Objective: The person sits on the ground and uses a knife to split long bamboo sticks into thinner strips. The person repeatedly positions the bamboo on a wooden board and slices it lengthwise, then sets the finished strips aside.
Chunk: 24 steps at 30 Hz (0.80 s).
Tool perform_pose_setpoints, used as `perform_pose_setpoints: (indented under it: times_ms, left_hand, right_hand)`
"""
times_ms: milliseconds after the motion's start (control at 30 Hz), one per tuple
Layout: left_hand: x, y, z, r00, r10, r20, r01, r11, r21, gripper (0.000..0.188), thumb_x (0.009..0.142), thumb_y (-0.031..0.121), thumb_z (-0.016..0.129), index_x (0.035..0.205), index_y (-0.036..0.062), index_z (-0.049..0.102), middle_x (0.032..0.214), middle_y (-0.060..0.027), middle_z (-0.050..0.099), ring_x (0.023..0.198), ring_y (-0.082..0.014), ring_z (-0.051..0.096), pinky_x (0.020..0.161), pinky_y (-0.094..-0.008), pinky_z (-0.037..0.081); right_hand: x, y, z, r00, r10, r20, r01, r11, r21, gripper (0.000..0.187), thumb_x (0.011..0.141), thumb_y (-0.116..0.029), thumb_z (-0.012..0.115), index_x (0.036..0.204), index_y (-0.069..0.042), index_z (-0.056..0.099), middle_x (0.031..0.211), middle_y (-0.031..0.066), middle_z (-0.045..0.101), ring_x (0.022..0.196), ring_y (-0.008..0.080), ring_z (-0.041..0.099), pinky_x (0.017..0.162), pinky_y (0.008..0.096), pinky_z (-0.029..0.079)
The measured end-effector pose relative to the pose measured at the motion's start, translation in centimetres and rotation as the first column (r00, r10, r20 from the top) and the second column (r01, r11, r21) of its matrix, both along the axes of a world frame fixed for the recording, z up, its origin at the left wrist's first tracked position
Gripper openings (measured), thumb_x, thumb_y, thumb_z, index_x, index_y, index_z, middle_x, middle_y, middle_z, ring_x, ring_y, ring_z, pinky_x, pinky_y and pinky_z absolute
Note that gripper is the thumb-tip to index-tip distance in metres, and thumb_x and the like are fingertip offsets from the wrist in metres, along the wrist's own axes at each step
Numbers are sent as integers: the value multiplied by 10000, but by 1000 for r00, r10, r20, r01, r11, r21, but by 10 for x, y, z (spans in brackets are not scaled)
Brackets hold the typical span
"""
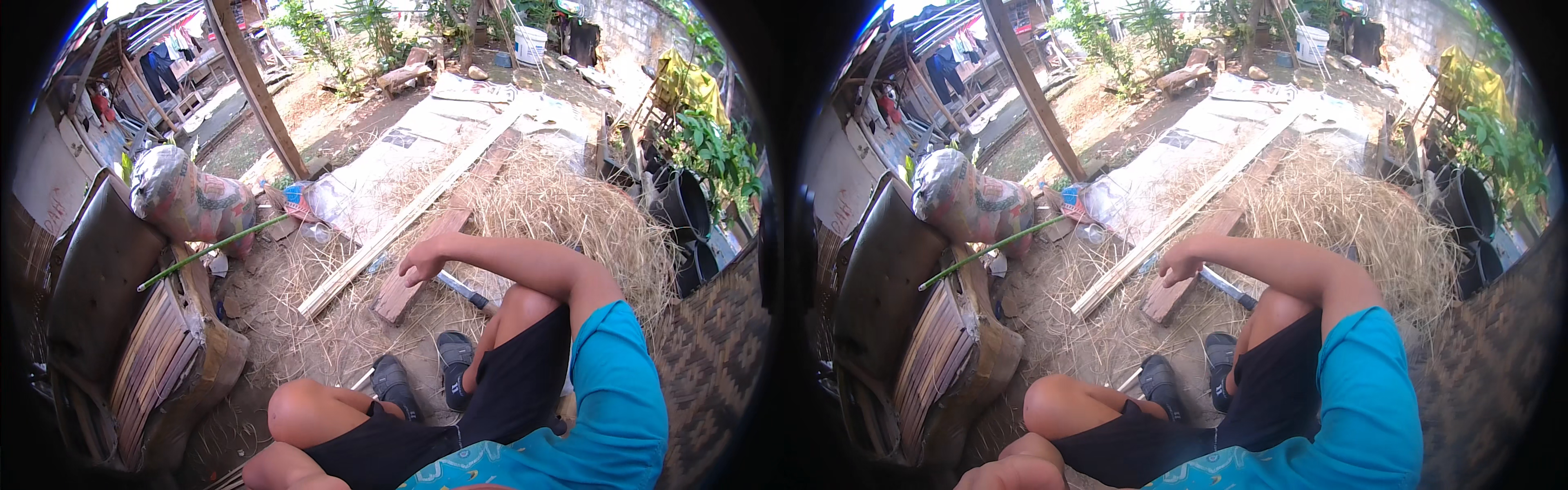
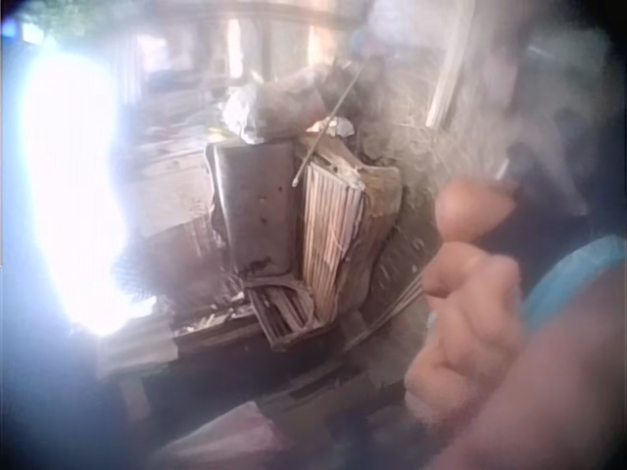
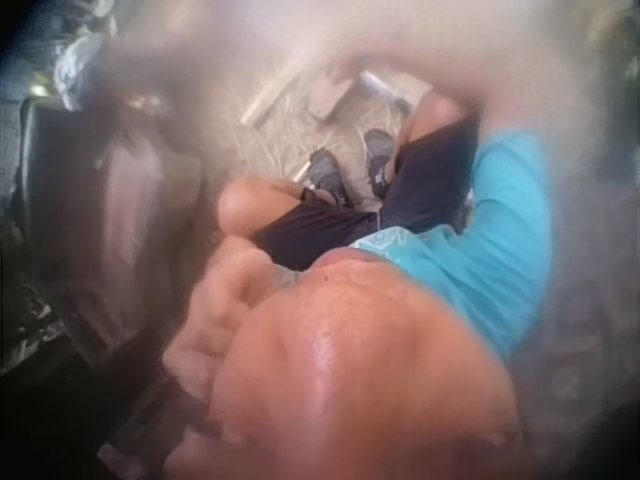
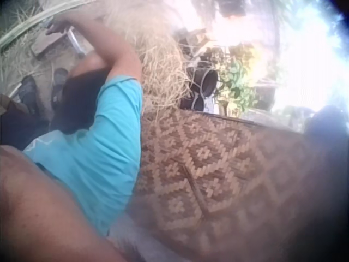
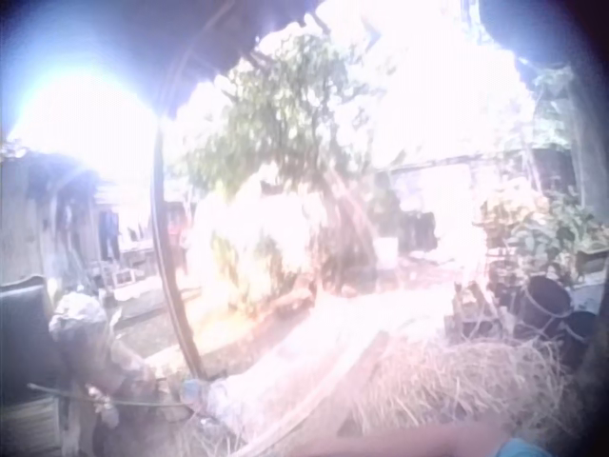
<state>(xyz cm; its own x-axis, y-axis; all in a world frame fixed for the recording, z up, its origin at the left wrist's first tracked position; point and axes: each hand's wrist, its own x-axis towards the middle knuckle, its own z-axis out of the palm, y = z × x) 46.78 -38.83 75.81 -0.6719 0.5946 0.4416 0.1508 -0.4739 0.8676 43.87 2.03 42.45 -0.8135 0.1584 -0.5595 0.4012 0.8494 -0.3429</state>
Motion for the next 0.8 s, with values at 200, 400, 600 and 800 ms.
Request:
perform_pose_setpoints:
  times_ms: [200,400,600,800]
  left_hand:
    - [-15,-28,-48,941,-292,173,161,832,530,412,861,141,570,573,221,286,571,76,309,535,-125,355,577,-364,269]
    - [8,-7,-35,956,-193,220,21,797,604,367,867,196,590,613,233,328,589,76,337,577,-123,377,580,-351,242]
    - [-8,-24,-41,962,-265,-70,271,879,393,319,877,174,595,630,168,394,625,18,390,624,-168,443,576,-347,294]
    - [-91,4,-61,496,-477,-726,611,785,-99,229,896,216,613,714,142,496,681,3,481,694,-167,535,609,-388,404]
  right_hand:
    - [-2,-4,5,1000,-15,0,15,999,-35,646,975,-562,554,1440,-114,557,1425,178,591,1302,394,551,1104,458,426]
    - [1,1,-13,1000,18,23,-17,1000,-18,652,976,-532,571,1479,-122,506,1288,170,656,1081,319,671,888,420,556]
    - [3,10,-23,999,39,18,-39,999,-8,666,976,-529,575,1502,-131,481,1224,165,686,972,279,730,766,401,619]
    - [7,8,-22,999,32,26,-32,999,-3,654,980,-526,571,1504,-147,481,1220,165,688,981,285,728,780,408,621]
